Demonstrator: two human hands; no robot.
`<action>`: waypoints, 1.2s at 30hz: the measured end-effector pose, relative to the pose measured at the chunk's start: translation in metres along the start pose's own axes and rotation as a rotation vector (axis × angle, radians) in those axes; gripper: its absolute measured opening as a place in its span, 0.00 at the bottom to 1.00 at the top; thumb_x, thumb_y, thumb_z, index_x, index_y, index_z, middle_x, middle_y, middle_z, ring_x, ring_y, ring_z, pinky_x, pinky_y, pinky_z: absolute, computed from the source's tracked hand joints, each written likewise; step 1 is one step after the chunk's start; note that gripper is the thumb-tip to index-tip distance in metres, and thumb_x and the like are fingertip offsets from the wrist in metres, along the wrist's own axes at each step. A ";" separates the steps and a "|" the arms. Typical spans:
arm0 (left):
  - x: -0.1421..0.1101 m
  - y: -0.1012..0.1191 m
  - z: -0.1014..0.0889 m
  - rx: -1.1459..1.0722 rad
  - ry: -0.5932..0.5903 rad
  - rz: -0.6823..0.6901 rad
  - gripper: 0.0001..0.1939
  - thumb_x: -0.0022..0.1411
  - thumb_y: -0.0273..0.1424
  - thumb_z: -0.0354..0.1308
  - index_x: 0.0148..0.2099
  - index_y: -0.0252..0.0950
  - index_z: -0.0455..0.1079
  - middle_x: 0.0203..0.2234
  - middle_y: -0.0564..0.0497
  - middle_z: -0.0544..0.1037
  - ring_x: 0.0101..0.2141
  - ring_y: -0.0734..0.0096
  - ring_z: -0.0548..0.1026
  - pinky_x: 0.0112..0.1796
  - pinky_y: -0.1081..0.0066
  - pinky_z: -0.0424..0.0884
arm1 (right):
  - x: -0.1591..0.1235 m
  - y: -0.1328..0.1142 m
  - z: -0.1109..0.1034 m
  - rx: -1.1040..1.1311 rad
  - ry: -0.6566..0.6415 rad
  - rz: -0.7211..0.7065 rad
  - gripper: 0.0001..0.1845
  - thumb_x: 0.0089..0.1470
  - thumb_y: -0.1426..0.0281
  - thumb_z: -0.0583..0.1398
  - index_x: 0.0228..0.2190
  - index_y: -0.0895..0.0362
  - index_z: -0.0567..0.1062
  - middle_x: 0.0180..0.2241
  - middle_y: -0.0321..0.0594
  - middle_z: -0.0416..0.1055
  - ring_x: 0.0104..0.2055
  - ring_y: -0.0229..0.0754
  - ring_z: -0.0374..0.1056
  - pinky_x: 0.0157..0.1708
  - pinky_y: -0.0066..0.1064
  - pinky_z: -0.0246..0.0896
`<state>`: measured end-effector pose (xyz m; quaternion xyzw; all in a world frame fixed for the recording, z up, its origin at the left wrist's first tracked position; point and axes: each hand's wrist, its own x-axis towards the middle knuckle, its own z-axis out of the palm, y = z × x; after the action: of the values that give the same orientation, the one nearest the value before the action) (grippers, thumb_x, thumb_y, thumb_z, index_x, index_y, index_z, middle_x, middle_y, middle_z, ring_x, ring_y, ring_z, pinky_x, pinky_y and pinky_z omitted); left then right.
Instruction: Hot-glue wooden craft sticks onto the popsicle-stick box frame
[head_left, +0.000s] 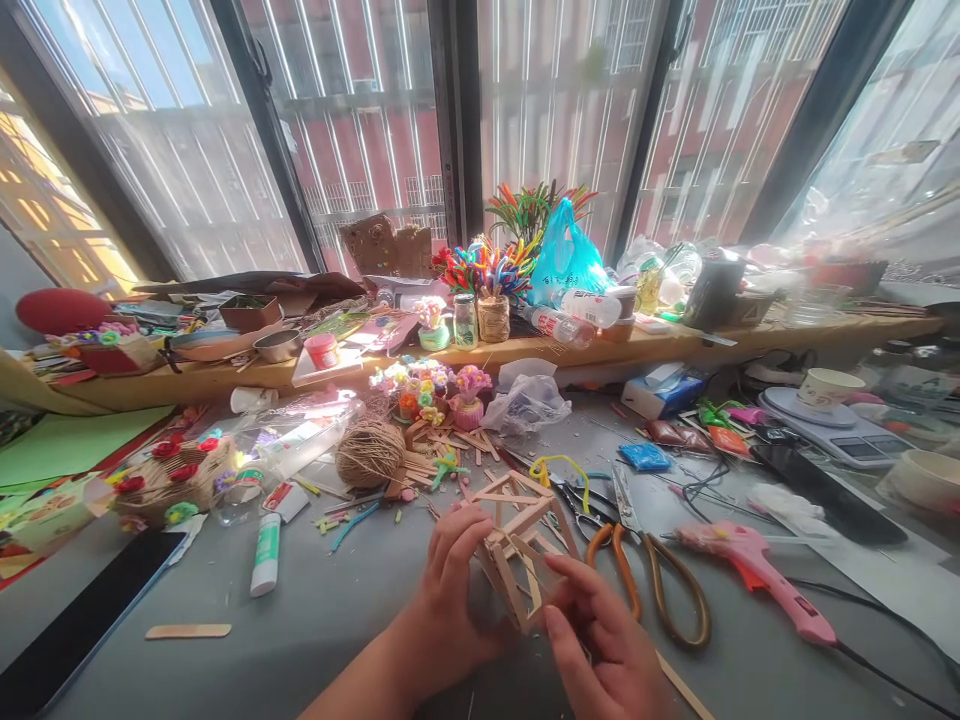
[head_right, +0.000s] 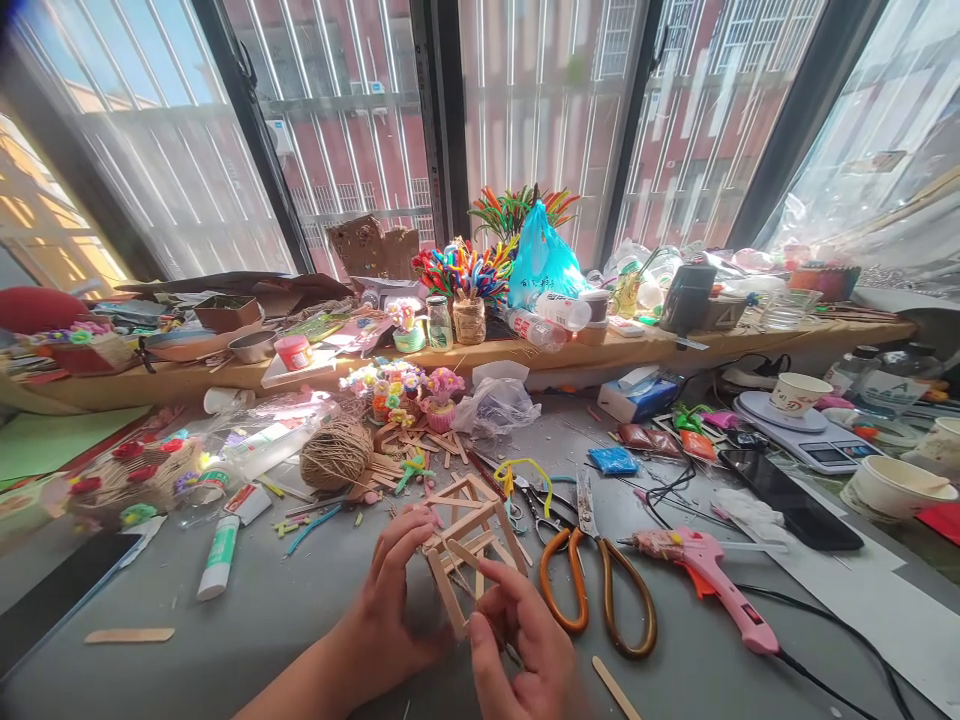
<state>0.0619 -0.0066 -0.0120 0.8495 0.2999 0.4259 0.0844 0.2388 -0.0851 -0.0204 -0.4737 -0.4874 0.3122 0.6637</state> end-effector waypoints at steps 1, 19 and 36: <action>0.001 0.000 0.001 0.024 0.019 0.038 0.50 0.55 0.31 0.72 0.74 0.43 0.50 0.61 0.37 0.71 0.64 0.43 0.72 0.67 0.40 0.65 | 0.001 -0.002 0.001 0.026 -0.030 0.030 0.21 0.67 0.55 0.64 0.56 0.52 0.78 0.29 0.35 0.74 0.28 0.39 0.72 0.29 0.25 0.72; -0.002 0.000 0.000 0.105 -0.113 0.115 0.50 0.51 0.19 0.69 0.72 0.51 0.60 0.75 0.38 0.57 0.75 0.31 0.52 0.66 0.33 0.64 | 0.038 -0.034 -0.030 -0.158 -0.019 0.134 0.17 0.64 0.52 0.65 0.35 0.53 0.82 0.30 0.38 0.79 0.31 0.44 0.76 0.32 0.27 0.75; 0.023 -0.017 -0.013 -0.452 -0.055 -0.372 0.19 0.79 0.43 0.48 0.65 0.48 0.71 0.63 0.44 0.75 0.64 0.51 0.73 0.63 0.48 0.71 | 0.030 -0.027 -0.060 -0.476 -0.218 -0.532 0.13 0.69 0.63 0.61 0.48 0.46 0.85 0.37 0.44 0.81 0.39 0.52 0.76 0.41 0.44 0.73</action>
<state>0.0549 0.0187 0.0045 0.7508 0.3458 0.4357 0.3563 0.3040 -0.0882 0.0111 -0.4355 -0.7204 0.0552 0.5370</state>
